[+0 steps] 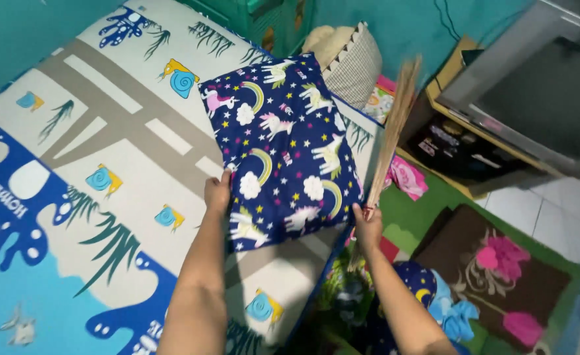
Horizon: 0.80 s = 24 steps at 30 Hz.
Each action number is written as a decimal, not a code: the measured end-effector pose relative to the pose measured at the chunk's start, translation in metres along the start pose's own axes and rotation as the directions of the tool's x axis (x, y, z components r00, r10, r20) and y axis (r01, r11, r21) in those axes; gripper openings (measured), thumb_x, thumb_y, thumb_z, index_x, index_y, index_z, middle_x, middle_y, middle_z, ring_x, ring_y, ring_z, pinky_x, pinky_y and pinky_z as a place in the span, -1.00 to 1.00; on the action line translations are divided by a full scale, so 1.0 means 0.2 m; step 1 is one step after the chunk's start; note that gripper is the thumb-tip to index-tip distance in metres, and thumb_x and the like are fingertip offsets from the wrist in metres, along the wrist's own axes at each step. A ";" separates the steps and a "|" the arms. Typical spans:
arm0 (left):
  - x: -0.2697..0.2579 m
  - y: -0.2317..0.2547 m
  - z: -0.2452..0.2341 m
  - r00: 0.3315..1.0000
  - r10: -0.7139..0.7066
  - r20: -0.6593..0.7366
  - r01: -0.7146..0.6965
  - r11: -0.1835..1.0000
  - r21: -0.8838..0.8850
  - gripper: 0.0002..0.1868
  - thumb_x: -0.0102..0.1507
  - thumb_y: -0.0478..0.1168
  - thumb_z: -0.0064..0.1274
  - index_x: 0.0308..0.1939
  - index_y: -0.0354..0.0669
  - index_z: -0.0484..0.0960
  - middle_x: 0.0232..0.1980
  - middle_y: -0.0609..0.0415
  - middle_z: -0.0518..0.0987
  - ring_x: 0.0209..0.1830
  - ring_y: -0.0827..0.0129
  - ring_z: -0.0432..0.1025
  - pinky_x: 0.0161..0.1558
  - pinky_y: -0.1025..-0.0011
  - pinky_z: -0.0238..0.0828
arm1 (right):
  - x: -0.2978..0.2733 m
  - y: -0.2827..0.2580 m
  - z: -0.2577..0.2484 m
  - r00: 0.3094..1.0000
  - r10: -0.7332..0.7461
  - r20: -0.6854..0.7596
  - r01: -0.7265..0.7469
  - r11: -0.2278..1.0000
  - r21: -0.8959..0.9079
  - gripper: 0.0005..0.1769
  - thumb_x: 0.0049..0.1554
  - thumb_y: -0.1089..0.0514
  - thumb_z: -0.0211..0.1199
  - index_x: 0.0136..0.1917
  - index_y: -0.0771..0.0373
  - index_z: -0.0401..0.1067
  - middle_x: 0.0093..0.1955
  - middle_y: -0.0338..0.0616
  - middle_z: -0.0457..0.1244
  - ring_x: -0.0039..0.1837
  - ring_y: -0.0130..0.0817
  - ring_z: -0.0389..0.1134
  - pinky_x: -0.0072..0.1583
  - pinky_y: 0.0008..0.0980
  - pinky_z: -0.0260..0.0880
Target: The person is dusting pillows and a mattress using a stick broom and then arranging the pillows on the bed.
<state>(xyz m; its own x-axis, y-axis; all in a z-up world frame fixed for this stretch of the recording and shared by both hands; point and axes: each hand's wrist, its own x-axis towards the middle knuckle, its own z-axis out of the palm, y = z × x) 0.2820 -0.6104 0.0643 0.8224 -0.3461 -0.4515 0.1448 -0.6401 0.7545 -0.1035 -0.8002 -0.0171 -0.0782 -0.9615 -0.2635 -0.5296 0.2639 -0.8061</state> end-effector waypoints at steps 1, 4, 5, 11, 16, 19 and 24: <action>0.06 0.06 0.04 1.000 -0.012 -0.004 0.012 1.000 -0.005 -0.05 0.25 0.47 -0.02 0.30 -0.36 0.45 0.30 -0.33 0.49 0.42 -0.13 0.31 0.42 0.01 0.15 | 0.01 -0.14 0.02 1.000 -0.002 0.008 0.002 1.000 -0.010 -0.45 0.07 -0.29 0.48 0.01 0.16 0.40 -0.12 -0.01 0.39 0.00 -0.14 0.43 0.00 -0.18 0.36; 0.16 0.22 0.15 0.998 -0.064 -0.001 0.063 0.985 -0.161 0.17 0.16 0.46 0.18 0.49 -0.39 0.19 0.43 -0.35 0.38 0.50 -0.09 0.22 0.48 0.03 0.13 | 0.03 -0.43 0.09 0.991 -0.046 0.127 0.050 0.998 -0.027 -0.42 0.00 -0.25 0.56 0.06 0.10 0.40 -0.04 -0.02 0.41 0.10 -0.05 0.44 0.11 -0.14 0.39; 0.16 0.27 0.20 0.995 -0.096 -0.001 0.092 0.956 -0.279 0.14 0.09 0.31 0.32 0.49 -0.38 0.21 0.40 -0.36 0.39 0.45 -0.10 0.27 0.41 0.03 0.24 | 0.06 -0.46 0.12 0.982 -0.047 0.184 0.067 0.993 -0.100 -0.36 -0.10 -0.26 0.62 0.04 0.07 0.38 -0.08 -0.09 0.40 0.09 -0.08 0.44 0.11 -0.15 0.39; 0.23 0.38 0.29 0.940 -0.219 0.263 0.338 0.706 -0.622 -0.23 -0.02 -0.17 0.42 0.20 -0.42 0.49 -0.06 -0.35 0.60 -0.08 -0.07 0.59 -0.21 0.07 0.61 | 0.30 -0.40 0.17 0.961 -0.096 0.261 0.161 0.957 -0.240 -0.46 -0.22 0.00 0.66 -0.09 0.16 0.42 -0.22 -0.16 0.34 -0.02 -0.15 0.40 0.05 -0.19 0.39; -0.05 0.49 0.02 0.975 -0.088 0.202 0.218 0.518 -0.827 -0.44 -0.10 -0.37 0.38 -0.01 -0.31 0.62 -0.29 -0.14 0.62 -0.30 0.04 0.63 -0.35 0.10 0.62 | 0.38 -0.62 0.13 0.897 -0.402 0.186 0.399 0.915 0.053 -0.72 -0.11 0.44 0.38 -0.20 0.23 0.36 -0.32 -0.12 0.27 -0.16 -0.24 0.29 -0.05 -0.24 0.28; -0.38 0.52 -0.20 0.997 -0.046 0.061 0.073 0.347 -0.935 -0.67 -0.06 -0.37 0.40 -0.23 -0.25 0.70 -0.34 -0.12 0.64 -0.34 0.08 0.63 -0.35 0.16 0.64 | 0.48 -0.96 0.12 0.893 -0.428 0.134 0.430 0.903 0.022 -0.62 -0.14 0.25 0.46 -0.07 0.17 0.37 -0.25 -0.04 0.29 -0.12 -0.11 0.35 -0.06 -0.12 0.32; -1.04 0.48 -0.25 0.937 -0.192 -0.291 -0.246 0.227 -0.942 -0.58 0.09 -0.34 0.38 0.05 -0.13 0.72 0.01 -0.07 0.71 0.02 0.22 0.60 0.12 0.20 0.52 | 0.32 -1.93 0.29 0.352 -0.931 0.095 0.846 0.360 0.394 -0.72 -0.09 0.51 0.39 -0.14 0.40 0.36 -0.30 0.13 0.22 -0.17 -0.07 0.34 -0.09 -0.23 0.37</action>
<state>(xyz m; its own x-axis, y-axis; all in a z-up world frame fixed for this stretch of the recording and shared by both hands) 0.1523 -0.5652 0.2551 0.9029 -0.0020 -0.4299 0.3494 0.5861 0.7310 0.1452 -0.9581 0.2458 0.5461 -0.5771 0.6072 0.0759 -0.6878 -0.7219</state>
